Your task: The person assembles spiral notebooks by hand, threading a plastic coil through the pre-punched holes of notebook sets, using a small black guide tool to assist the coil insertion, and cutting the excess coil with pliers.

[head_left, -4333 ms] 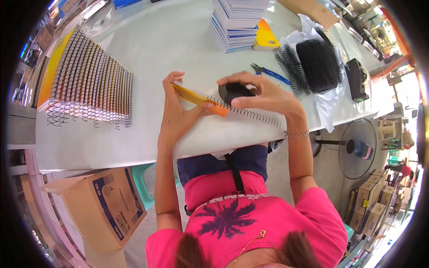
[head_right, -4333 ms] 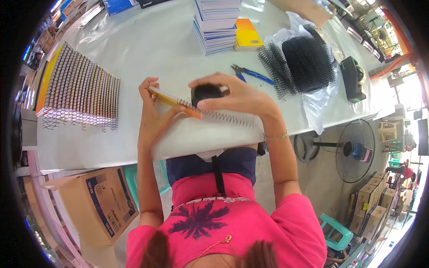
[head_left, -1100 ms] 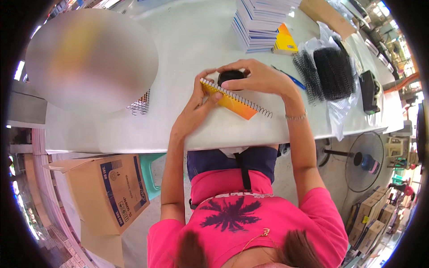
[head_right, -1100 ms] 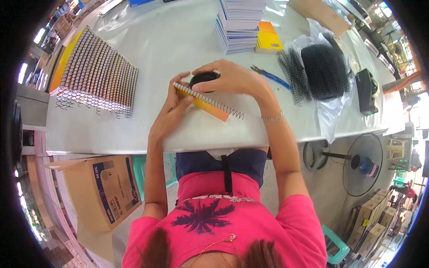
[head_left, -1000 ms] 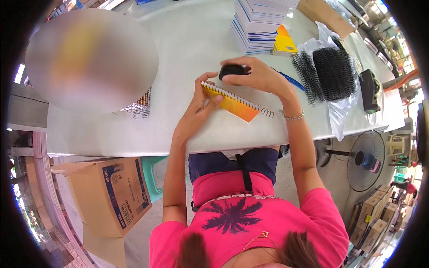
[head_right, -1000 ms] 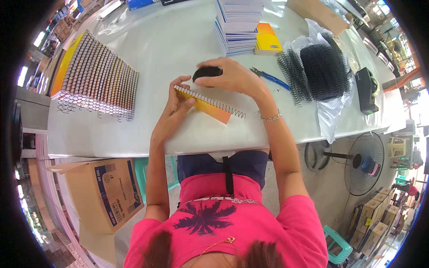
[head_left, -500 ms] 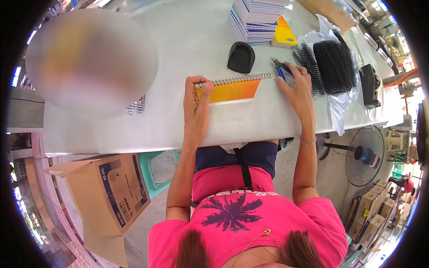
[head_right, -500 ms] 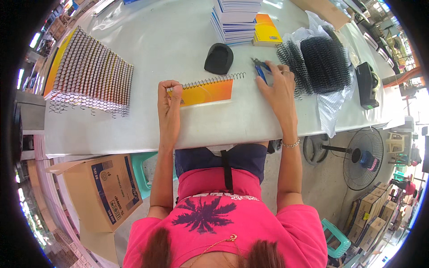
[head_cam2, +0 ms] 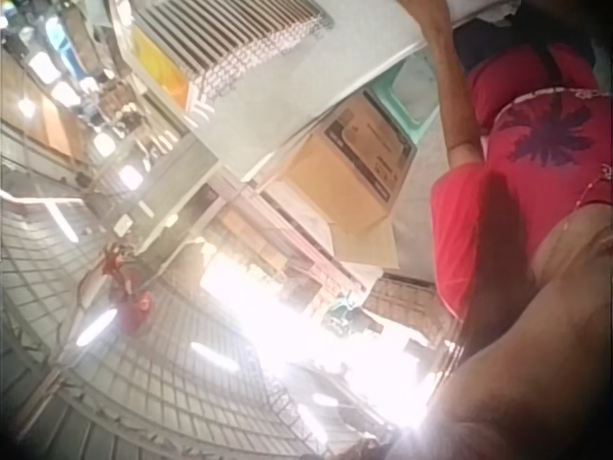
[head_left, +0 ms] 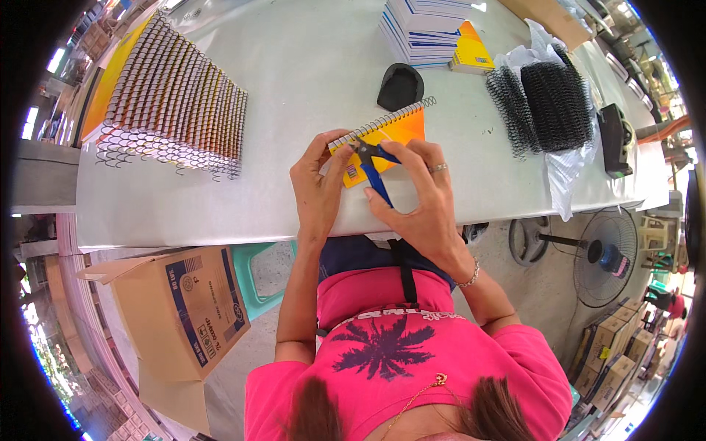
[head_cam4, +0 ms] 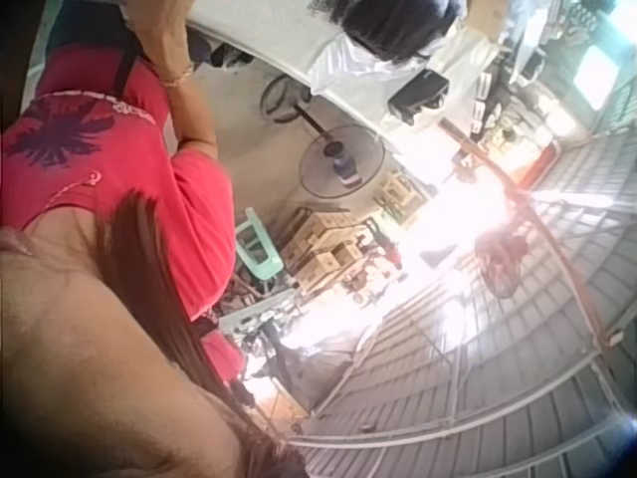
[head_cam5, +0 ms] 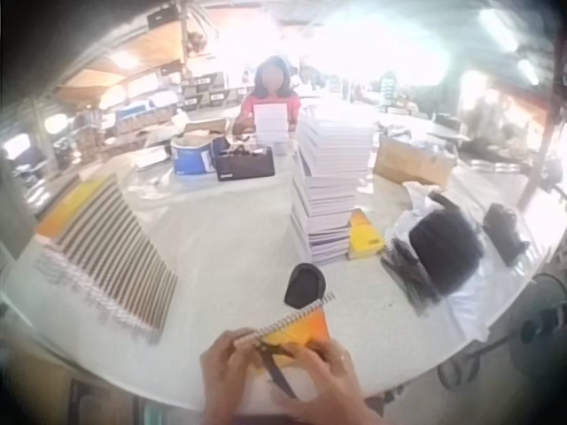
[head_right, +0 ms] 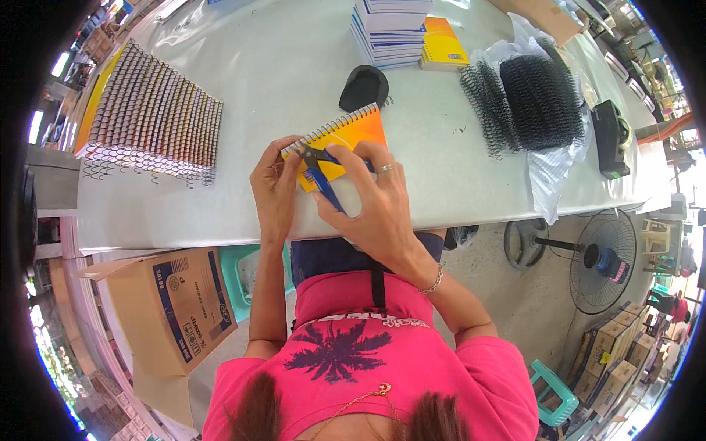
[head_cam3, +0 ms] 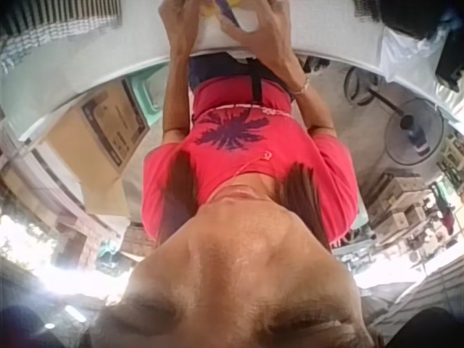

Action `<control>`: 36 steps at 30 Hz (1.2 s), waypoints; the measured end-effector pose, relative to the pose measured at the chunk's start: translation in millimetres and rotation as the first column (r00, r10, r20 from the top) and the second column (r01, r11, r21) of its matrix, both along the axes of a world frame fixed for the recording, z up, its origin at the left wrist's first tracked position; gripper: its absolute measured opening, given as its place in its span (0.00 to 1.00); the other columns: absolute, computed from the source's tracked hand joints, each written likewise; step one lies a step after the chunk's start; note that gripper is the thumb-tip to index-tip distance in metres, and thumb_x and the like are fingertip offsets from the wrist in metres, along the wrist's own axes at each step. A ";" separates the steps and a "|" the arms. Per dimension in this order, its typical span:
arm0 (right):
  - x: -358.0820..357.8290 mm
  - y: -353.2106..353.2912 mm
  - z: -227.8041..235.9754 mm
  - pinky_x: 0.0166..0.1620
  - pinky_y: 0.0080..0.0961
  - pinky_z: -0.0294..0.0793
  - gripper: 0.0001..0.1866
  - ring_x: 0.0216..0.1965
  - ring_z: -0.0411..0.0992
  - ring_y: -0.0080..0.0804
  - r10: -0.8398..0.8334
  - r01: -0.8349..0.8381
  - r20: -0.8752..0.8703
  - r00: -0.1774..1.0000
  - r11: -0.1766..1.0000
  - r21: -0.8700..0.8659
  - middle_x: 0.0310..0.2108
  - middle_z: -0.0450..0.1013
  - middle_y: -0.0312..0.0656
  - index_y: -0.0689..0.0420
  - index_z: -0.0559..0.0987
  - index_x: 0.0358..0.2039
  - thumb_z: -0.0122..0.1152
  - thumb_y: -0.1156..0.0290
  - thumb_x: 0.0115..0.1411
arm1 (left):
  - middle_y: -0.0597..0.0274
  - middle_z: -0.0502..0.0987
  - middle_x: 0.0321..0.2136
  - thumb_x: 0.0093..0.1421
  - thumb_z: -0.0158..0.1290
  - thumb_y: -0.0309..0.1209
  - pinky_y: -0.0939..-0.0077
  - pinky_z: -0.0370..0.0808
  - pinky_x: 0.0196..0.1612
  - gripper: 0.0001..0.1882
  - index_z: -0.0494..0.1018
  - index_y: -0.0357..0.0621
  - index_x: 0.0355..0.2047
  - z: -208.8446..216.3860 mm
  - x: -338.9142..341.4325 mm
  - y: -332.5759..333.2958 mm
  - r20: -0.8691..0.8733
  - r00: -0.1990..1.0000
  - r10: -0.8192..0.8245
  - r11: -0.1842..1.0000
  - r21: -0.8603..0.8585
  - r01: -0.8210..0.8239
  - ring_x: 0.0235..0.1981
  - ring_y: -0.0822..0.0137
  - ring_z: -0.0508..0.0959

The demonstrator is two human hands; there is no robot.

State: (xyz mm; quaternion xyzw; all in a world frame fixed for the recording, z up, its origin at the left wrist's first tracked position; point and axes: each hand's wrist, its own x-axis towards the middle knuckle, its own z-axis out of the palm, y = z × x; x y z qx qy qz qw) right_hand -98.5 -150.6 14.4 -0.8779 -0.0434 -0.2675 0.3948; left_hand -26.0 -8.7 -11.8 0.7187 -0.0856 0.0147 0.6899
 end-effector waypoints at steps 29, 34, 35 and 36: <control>-9.4 11.7 -14.0 0.41 0.34 0.76 0.27 0.39 0.74 0.44 0.076 -0.076 0.007 0.997 0.997 0.009 0.42 0.72 0.47 0.57 0.78 0.51 0.71 0.72 0.47 | 0.59 0.82 0.33 0.63 0.57 0.26 0.82 0.76 0.35 0.12 0.77 0.33 0.46 13.8 -19.1 -2.0 0.023 0.993 0.115 0.990 0.078 -0.116 0.35 0.77 0.80; -11.0 12.7 0.0 0.38 0.31 0.76 0.24 0.36 0.76 0.38 0.234 -0.208 -0.080 0.969 0.947 0.246 0.37 0.73 0.46 0.62 0.75 0.51 0.68 0.73 0.52 | 0.55 0.83 0.34 0.63 0.55 0.24 0.76 0.78 0.38 0.12 0.78 0.38 0.47 13.3 -25.9 -0.4 0.136 0.978 0.159 0.961 0.205 -0.185 0.35 0.71 0.82; -10.6 10.5 4.1 0.38 0.30 0.76 0.24 0.37 0.75 0.37 0.339 -0.236 -0.147 0.929 0.850 0.470 0.38 0.73 0.46 0.62 0.74 0.52 0.66 0.72 0.55 | 0.54 0.83 0.34 0.63 0.55 0.24 0.76 0.78 0.39 0.12 0.78 0.39 0.47 12.9 -26.4 0.6 0.175 0.970 0.169 0.948 0.240 -0.209 0.35 0.70 0.83; -9.1 6.6 9.3 0.39 0.30 0.75 0.23 0.38 0.75 0.36 0.467 -0.241 -0.172 0.867 0.696 0.676 0.38 0.73 0.45 0.62 0.73 0.52 0.65 0.71 0.57 | 0.55 0.83 0.34 0.62 0.56 0.24 0.77 0.78 0.39 0.12 0.78 0.38 0.47 13.6 -26.2 2.3 0.220 0.962 0.159 0.943 0.254 -0.214 0.35 0.72 0.82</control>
